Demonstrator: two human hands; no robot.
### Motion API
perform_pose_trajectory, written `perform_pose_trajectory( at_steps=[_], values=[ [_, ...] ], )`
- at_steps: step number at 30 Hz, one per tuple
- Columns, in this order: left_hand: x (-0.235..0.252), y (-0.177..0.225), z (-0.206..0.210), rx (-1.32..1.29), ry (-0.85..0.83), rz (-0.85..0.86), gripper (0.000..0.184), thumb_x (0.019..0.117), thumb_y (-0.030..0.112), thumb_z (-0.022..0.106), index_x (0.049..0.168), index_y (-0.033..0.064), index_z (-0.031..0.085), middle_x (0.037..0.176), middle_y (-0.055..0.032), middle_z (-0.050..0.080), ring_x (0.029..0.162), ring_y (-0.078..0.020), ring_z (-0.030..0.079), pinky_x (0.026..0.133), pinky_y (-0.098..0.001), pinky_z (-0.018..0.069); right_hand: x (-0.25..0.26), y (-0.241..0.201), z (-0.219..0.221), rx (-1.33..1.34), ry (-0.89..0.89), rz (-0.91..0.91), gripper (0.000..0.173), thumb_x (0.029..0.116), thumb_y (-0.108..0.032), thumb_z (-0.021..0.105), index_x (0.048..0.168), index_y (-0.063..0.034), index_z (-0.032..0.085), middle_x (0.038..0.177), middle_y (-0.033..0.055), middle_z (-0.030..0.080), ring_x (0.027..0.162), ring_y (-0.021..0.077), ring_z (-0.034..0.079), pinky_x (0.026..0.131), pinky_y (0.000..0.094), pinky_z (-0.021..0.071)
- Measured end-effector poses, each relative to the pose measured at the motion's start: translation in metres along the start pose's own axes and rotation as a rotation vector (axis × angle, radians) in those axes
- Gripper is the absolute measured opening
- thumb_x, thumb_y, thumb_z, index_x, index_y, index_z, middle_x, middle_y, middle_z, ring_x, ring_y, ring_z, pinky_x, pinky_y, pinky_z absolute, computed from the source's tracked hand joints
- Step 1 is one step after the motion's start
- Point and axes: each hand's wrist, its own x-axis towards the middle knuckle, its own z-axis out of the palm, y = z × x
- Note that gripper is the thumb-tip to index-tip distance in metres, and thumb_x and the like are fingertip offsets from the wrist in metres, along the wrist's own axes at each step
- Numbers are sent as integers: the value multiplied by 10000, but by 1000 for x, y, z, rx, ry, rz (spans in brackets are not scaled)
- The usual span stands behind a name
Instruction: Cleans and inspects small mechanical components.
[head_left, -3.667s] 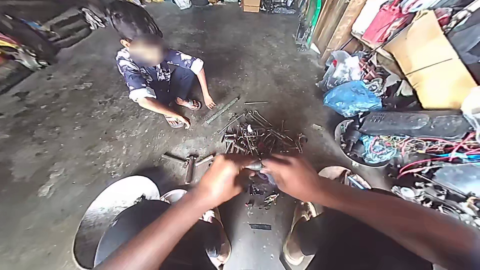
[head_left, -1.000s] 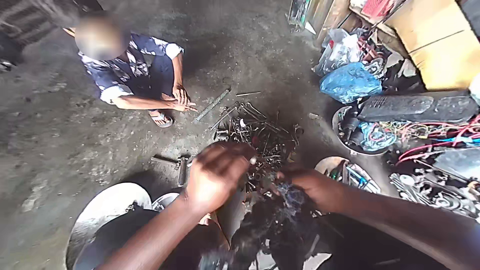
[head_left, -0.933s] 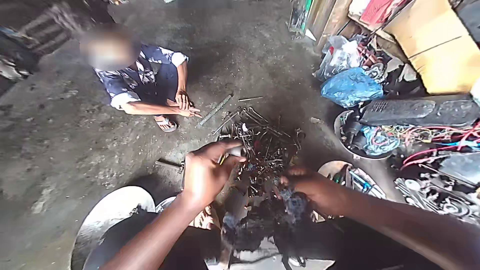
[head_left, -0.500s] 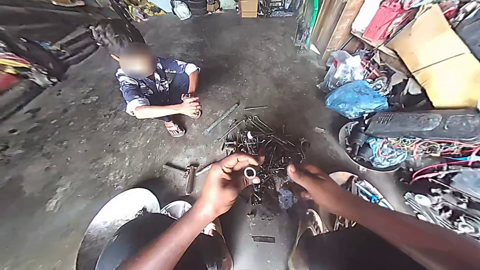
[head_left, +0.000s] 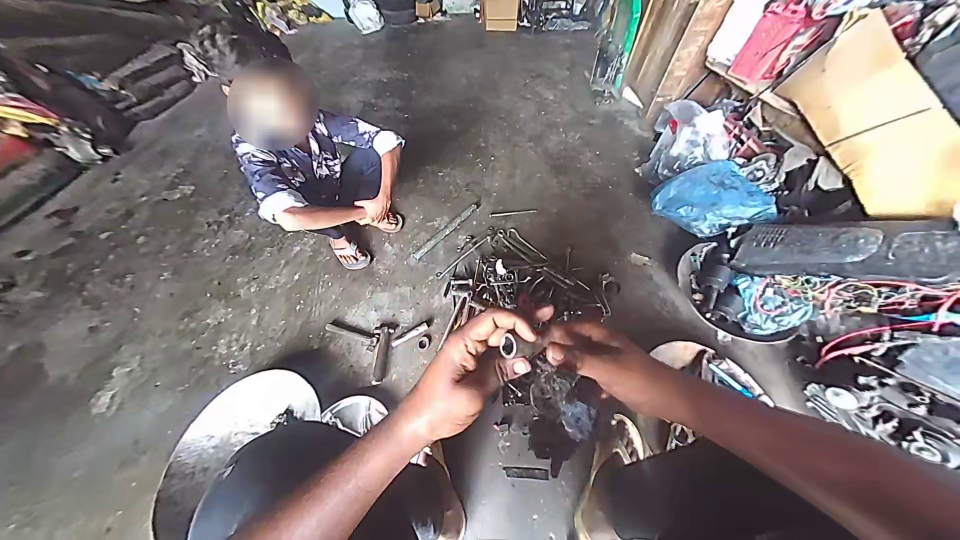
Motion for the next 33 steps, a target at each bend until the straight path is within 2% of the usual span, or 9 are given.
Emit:
perform_pose_trajectory(
  at_steps=[6,9,12,16,18,20,22,27,33],
  values=[
    [-1,-5,6,-14,-4,-4,228,974,-11,634,1195,-4,578,1254,-135,671,1314,-293,579,1187,-497,414,4,-1,13,109,25,8,198,1051,-126,528,1126,-82,706,1010,-43,697,917,18,644,841,209,551],
    [-1,-5,9,-103,61,-81,496,957,76,692,1393,-1,469,1383,-136,583,1226,-221,610,1060,-387,515,7,0,15,51,133,21,205,1048,-138,564,1159,-54,714,999,-15,716,817,28,648,695,189,549],
    [-4,-12,15,-190,51,-218,861,873,238,819,1534,4,319,1442,-170,533,1266,-290,590,1050,-436,536,12,6,16,-79,290,22,207,1043,-167,580,1132,-60,734,953,2,712,715,45,605,583,205,489],
    [-7,-20,38,-236,195,-407,1106,740,61,899,1577,59,176,1413,-131,557,1232,-249,630,1032,-403,576,18,15,16,-269,342,0,238,1033,-224,605,1144,-61,738,1020,10,732,903,51,668,813,239,560],
    [-8,-27,47,-201,265,-455,908,787,17,858,1506,-3,304,1298,-122,639,1171,-207,665,1022,-365,579,19,14,17,-242,352,34,220,1012,-179,611,1139,-59,745,1043,14,739,959,53,674,871,246,559],
    [-8,-33,49,-129,293,-459,424,900,24,752,1278,-28,567,1101,-90,719,1021,-159,704,933,-328,591,21,10,17,-187,379,103,199,1004,-171,619,1120,-76,750,970,0,722,738,40,625,633,211,520],
    [-7,-31,43,-27,299,-463,152,972,45,647,1114,5,684,1005,-46,736,954,-113,701,898,-305,585,23,12,10,-156,392,133,196,1005,-188,630,1110,-72,749,895,9,665,577,56,524,494,219,447],
    [-5,-4,21,18,523,-387,207,991,63,495,1013,45,700,895,-30,718,814,-104,683,750,-299,592,25,24,-18,-265,527,146,206,997,-227,683,1122,-83,759,872,9,694,579,51,507,529,230,432],
    [-5,29,-19,75,751,-279,242,1031,108,438,1092,125,671,770,8,679,661,-77,660,615,-267,591,17,32,-39,-377,522,36,248,958,-108,716,1204,-109,737,1008,29,735,724,75,636,645,246,540]
  ],
)
